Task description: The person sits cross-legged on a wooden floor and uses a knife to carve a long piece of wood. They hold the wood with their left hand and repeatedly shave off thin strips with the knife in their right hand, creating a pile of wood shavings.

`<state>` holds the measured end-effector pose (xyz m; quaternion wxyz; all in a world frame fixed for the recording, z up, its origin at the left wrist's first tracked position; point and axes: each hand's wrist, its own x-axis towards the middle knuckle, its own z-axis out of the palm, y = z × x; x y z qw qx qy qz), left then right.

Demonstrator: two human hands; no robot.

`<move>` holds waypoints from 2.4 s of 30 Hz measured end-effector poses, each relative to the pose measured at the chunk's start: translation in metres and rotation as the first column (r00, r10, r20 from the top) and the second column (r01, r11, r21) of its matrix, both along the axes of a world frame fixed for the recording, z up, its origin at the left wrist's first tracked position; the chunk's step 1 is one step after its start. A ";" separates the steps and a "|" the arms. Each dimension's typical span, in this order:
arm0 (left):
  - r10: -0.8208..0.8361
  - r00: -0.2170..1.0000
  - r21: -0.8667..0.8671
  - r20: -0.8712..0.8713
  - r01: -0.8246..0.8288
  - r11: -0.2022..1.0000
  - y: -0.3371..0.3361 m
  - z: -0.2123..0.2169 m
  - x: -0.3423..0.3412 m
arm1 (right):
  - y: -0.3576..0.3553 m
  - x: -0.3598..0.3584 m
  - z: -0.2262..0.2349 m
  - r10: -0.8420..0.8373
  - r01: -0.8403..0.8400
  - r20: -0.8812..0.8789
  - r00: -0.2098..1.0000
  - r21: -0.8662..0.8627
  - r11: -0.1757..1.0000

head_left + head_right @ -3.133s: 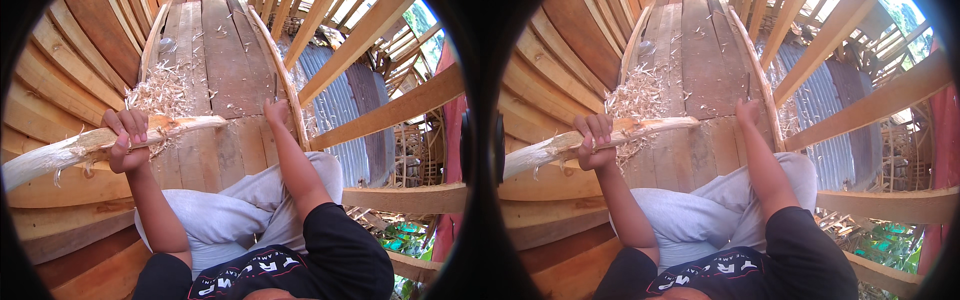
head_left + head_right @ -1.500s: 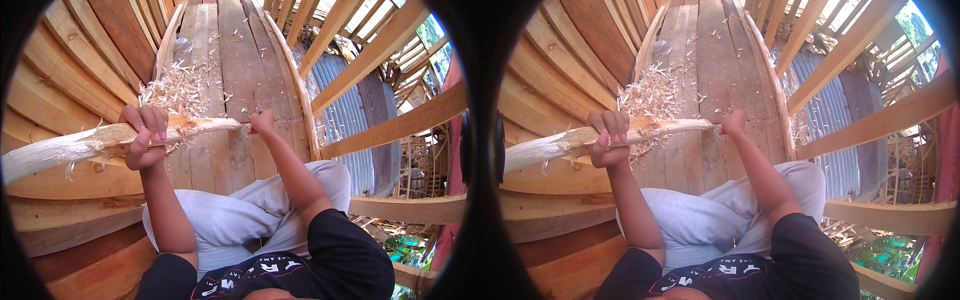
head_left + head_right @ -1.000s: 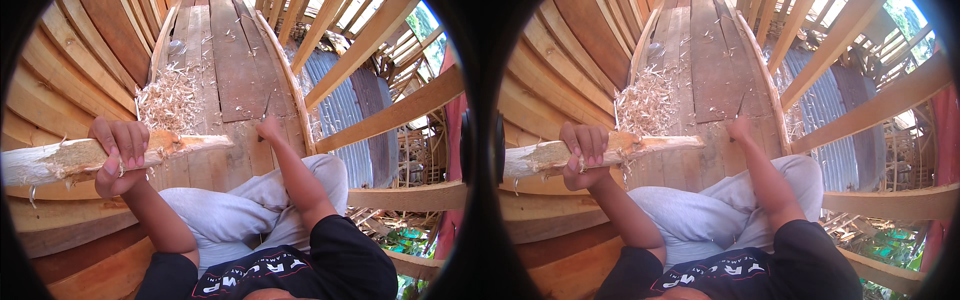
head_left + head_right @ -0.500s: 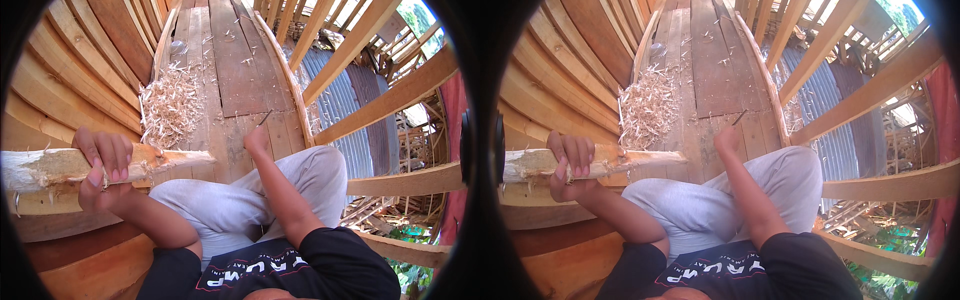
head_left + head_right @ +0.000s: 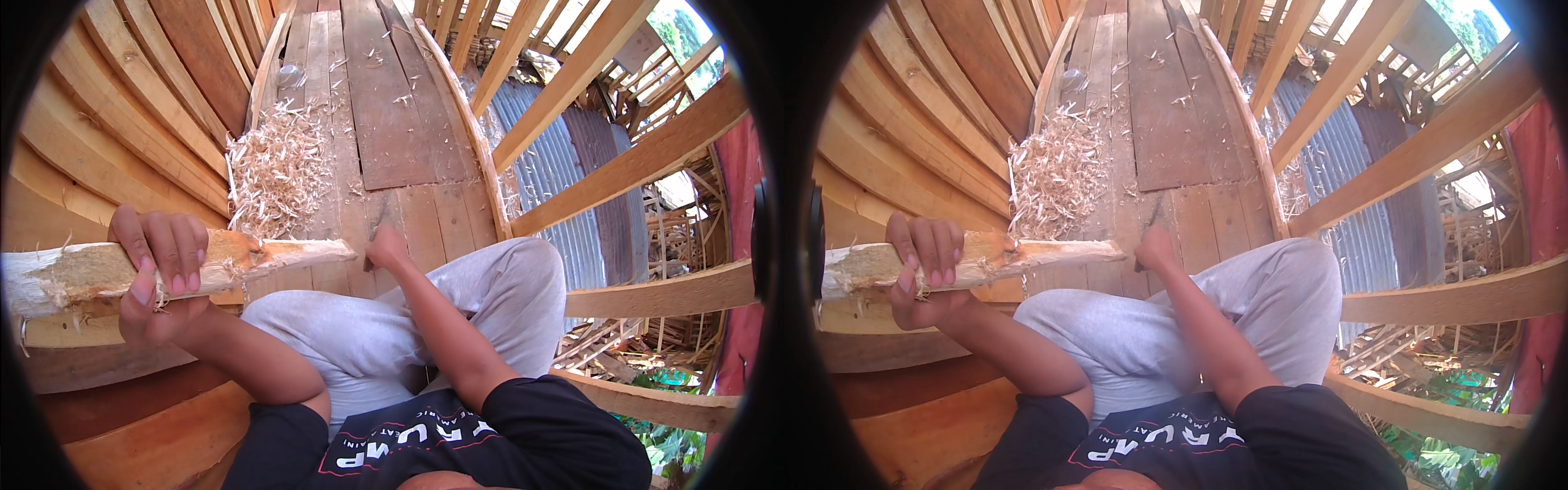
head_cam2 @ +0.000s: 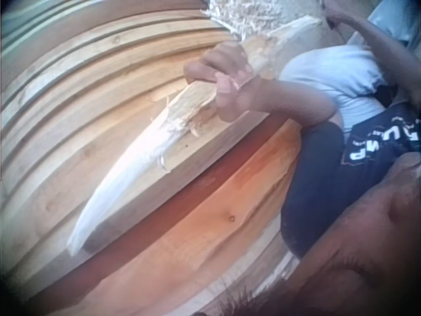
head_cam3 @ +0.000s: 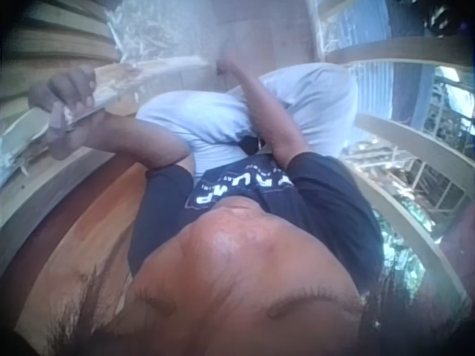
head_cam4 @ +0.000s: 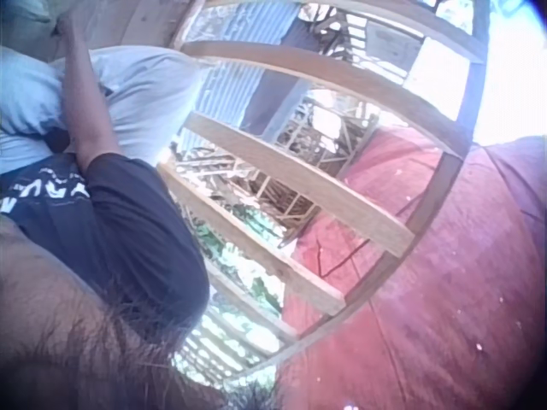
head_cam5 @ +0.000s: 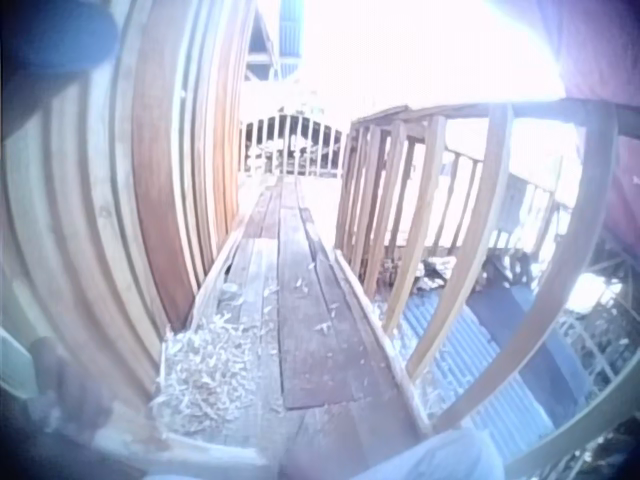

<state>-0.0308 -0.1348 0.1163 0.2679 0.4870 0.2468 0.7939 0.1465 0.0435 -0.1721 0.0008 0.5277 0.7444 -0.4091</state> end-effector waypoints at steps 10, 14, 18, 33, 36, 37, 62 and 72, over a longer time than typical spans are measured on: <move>0.031 0.999 -0.054 -0.020 -0.032 0.998 -0.013 0.005 -0.002 | -0.002 -0.008 0.009 -0.001 0.038 -0.163 0.987 0.225 0.974; 0.034 0.999 -0.034 -0.018 -0.035 0.999 -0.011 0.005 -0.003 | 0.011 -0.014 0.002 0.083 -0.075 -0.021 0.996 0.255 0.964; 0.018 1.000 -0.018 0.006 -0.018 1.000 -0.011 0.004 -0.005 | 0.023 -0.031 -0.004 0.216 -0.238 0.195 0.957 0.095 0.967; 0.005 1.000 0.007 0.006 -0.005 1.000 -0.012 -0.006 -0.013 | 0.058 -0.031 0.018 0.169 -0.205 -0.498 0.850 -0.019 0.979; -0.008 1.000 0.019 0.009 0.008 1.000 0.001 -0.011 -0.012 | 0.128 -0.029 -0.001 -0.148 0.223 -0.462 0.874 0.110 0.969; -0.004 1.000 0.019 0.005 0.004 1.000 0.005 -0.013 -0.014 | 0.147 -0.026 0.002 -0.223 0.325 -0.401 0.889 0.208 0.923; -0.030 1.000 -0.045 -0.003 0.030 0.999 0.082 -0.070 -0.038 | 0.424 -0.049 0.004 -0.143 -0.075 0.327 0.934 0.571 0.818; 0.000 1.000 -0.042 0.030 0.001 0.999 0.078 -0.073 -0.034 | 0.290 -0.122 0.034 0.314 -0.305 0.019 0.949 0.299 0.904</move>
